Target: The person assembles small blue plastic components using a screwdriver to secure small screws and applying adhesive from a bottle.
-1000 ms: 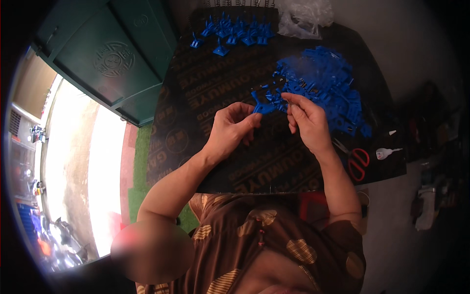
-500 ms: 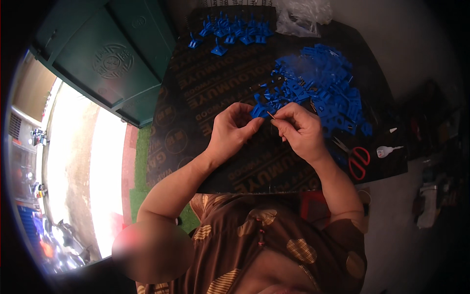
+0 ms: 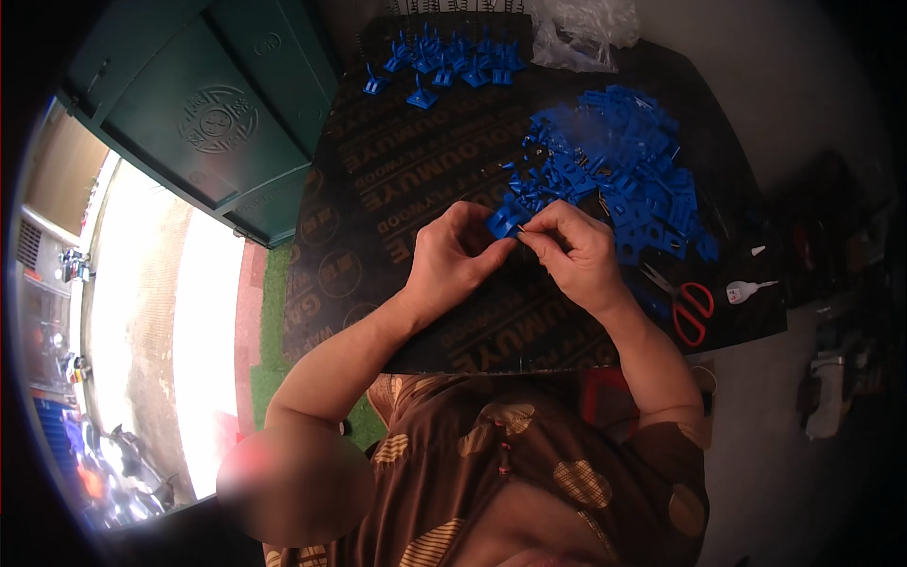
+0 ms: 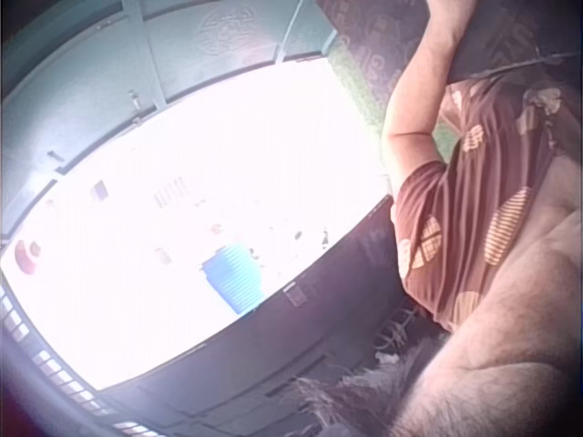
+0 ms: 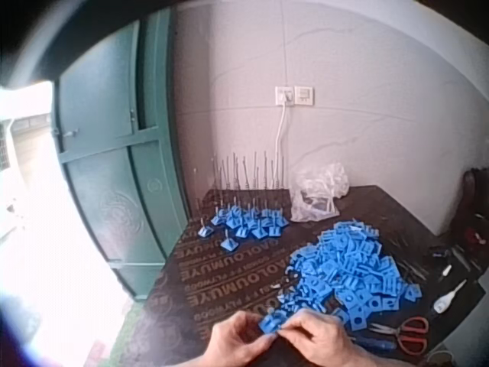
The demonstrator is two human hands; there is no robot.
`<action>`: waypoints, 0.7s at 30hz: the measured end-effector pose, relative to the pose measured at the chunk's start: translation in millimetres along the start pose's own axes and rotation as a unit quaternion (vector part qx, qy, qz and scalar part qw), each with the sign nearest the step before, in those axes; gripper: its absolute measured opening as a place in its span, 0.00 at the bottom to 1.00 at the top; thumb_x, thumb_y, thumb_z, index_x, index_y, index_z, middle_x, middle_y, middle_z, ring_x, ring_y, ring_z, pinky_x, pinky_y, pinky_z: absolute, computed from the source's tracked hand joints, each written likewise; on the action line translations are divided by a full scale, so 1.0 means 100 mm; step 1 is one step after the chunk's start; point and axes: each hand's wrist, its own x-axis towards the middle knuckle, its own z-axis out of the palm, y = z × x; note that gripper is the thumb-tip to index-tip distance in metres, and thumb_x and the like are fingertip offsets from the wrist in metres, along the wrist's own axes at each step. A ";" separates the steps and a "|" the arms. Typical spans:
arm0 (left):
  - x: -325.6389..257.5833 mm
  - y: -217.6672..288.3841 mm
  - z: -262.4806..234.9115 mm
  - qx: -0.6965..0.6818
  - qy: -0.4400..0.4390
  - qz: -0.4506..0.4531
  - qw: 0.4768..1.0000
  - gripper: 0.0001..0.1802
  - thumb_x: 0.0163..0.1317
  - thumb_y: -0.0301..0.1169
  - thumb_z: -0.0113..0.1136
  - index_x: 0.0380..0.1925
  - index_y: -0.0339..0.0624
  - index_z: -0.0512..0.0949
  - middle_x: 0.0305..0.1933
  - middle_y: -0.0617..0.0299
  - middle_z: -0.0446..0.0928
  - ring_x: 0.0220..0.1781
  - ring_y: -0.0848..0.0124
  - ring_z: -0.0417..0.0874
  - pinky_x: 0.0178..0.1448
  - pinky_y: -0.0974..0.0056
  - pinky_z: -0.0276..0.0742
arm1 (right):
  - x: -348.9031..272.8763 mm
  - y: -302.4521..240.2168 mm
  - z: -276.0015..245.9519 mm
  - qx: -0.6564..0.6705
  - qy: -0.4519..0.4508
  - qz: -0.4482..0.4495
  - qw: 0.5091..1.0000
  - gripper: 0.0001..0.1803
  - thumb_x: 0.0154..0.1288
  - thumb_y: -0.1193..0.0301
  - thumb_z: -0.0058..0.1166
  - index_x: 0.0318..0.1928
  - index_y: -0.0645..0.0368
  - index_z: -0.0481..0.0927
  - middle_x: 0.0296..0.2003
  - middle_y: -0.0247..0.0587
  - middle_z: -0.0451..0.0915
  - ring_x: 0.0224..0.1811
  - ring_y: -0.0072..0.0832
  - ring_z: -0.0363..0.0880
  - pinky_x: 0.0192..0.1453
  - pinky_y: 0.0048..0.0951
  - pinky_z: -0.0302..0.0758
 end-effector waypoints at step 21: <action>-0.01 0.00 0.04 -0.023 0.053 0.042 0.997 0.15 0.52 0.29 0.71 0.35 0.33 0.76 0.25 0.63 0.79 0.26 0.81 0.78 0.30 0.74 0.75 | 0.03 0.01 0.00 -0.067 0.002 -0.030 0.997 0.06 0.57 0.80 0.60 0.30 0.63 0.74 0.25 0.42 0.76 0.25 0.31 0.76 0.26 0.27 0.71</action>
